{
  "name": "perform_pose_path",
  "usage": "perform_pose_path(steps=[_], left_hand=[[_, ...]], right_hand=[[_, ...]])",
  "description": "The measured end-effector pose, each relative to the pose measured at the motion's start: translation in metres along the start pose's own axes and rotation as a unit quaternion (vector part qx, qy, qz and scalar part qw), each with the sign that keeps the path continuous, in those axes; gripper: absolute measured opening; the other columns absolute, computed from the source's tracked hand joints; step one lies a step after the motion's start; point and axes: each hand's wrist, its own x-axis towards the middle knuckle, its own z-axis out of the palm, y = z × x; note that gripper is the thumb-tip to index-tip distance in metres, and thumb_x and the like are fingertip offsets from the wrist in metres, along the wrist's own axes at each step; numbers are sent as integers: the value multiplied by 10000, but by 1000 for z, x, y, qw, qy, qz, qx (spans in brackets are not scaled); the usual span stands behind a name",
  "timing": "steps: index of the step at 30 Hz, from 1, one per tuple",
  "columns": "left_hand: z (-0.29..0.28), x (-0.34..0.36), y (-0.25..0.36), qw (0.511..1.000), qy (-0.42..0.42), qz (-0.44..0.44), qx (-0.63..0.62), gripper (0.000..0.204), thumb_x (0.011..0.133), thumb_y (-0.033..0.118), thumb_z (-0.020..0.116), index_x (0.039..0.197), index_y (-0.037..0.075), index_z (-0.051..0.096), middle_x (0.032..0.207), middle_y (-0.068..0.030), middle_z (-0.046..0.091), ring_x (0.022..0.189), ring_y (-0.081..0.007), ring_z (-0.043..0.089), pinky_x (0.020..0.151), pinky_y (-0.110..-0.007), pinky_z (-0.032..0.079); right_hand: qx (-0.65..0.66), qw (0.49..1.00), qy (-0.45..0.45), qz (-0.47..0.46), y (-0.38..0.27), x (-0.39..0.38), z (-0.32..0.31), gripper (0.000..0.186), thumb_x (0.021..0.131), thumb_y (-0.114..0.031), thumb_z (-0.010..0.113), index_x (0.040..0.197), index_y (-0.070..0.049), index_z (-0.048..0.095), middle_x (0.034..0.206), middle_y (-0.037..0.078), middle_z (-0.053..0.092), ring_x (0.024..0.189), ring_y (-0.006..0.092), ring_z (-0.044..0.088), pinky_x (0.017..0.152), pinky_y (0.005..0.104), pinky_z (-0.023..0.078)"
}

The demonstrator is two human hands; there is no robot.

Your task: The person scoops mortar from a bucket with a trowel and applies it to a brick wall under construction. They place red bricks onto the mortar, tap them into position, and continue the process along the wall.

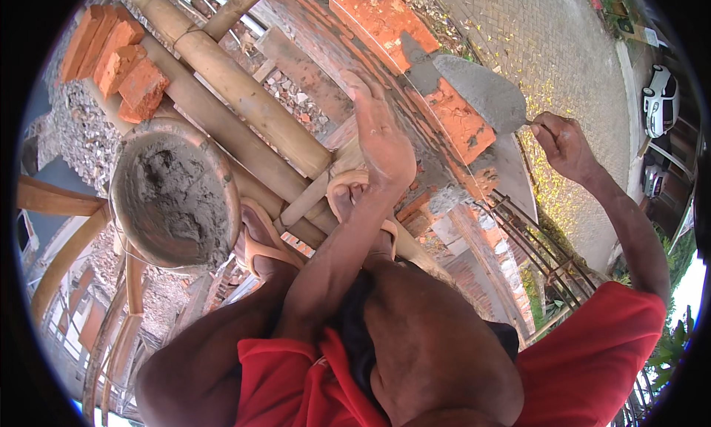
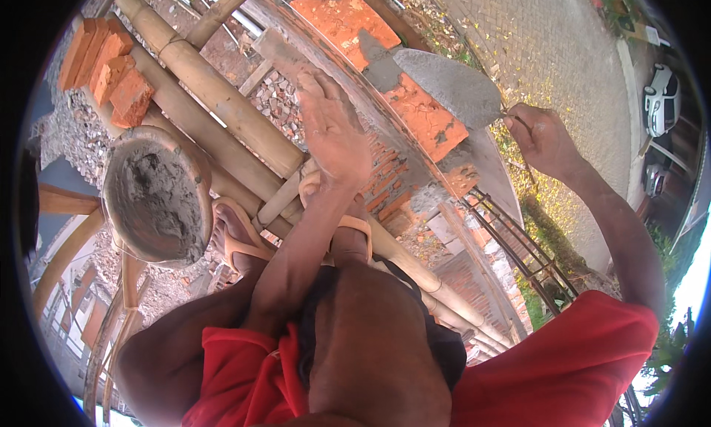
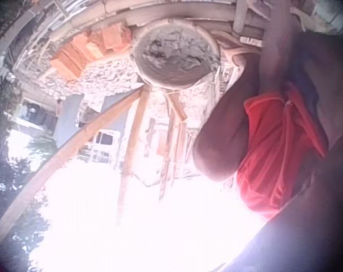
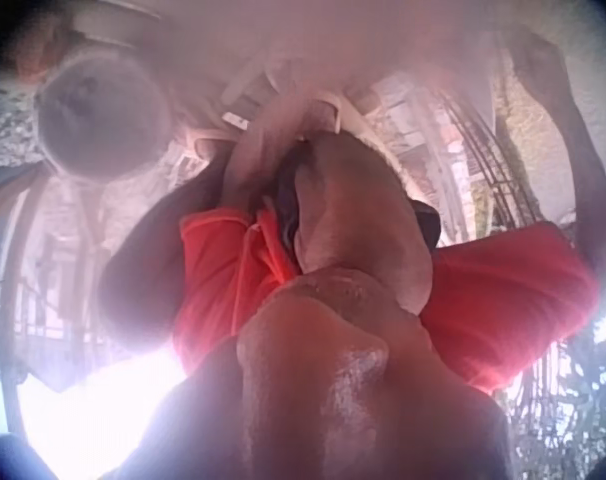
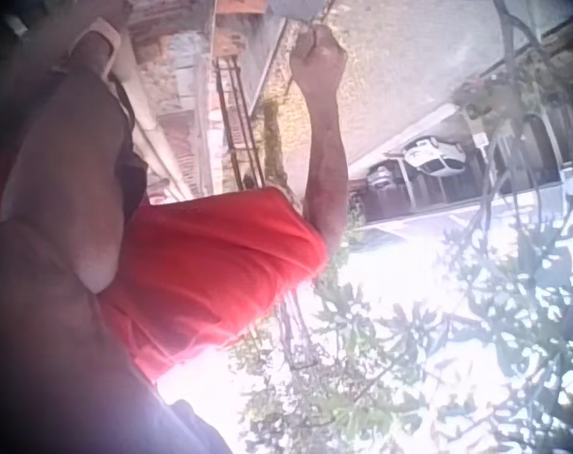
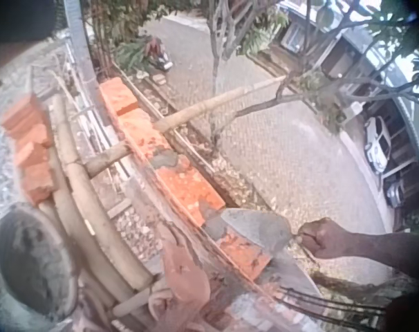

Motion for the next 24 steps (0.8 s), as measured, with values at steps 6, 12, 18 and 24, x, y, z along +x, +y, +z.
perform_pose_path(steps=[6,12,18,24], left_hand=[[11,80,110,932,-43,274,232,718,1100,467,495,1615,-9,342,1684,-209,347,1580,-314,299,1281,-407,271],[114,186,166,644,-270,154,699,488,974,330,690,1380,61,656,1240,-209,696,1156,-309,664,984,-404,514],[117,213,91,263,-631,159,712,490,888,327,767,1303,71,719,1098,-218,766,1024,-367,733,862,-482,563],[107,201,78,210,-564,33,798,548,806,347,873,1271,89,742,1138,-216,763,1051,-402,726,895,-493,567]], right_hand=[[242,958,116,96,-64,34,11,293,1067,-301,650,1039,-12,608,682,23,438,604,92,433,575,311,400],[308,949,60,-29,-190,63,75,273,980,-165,611,1106,76,583,868,247,687,825,417,701,793,504,532],[460,872,57,155,-249,104,153,360,952,-104,600,1221,81,449,863,263,677,893,453,707,822,517,532],[394,874,206,194,-203,80,205,333,989,-156,648,1222,13,480,832,210,663,787,377,686,736,496,517]])
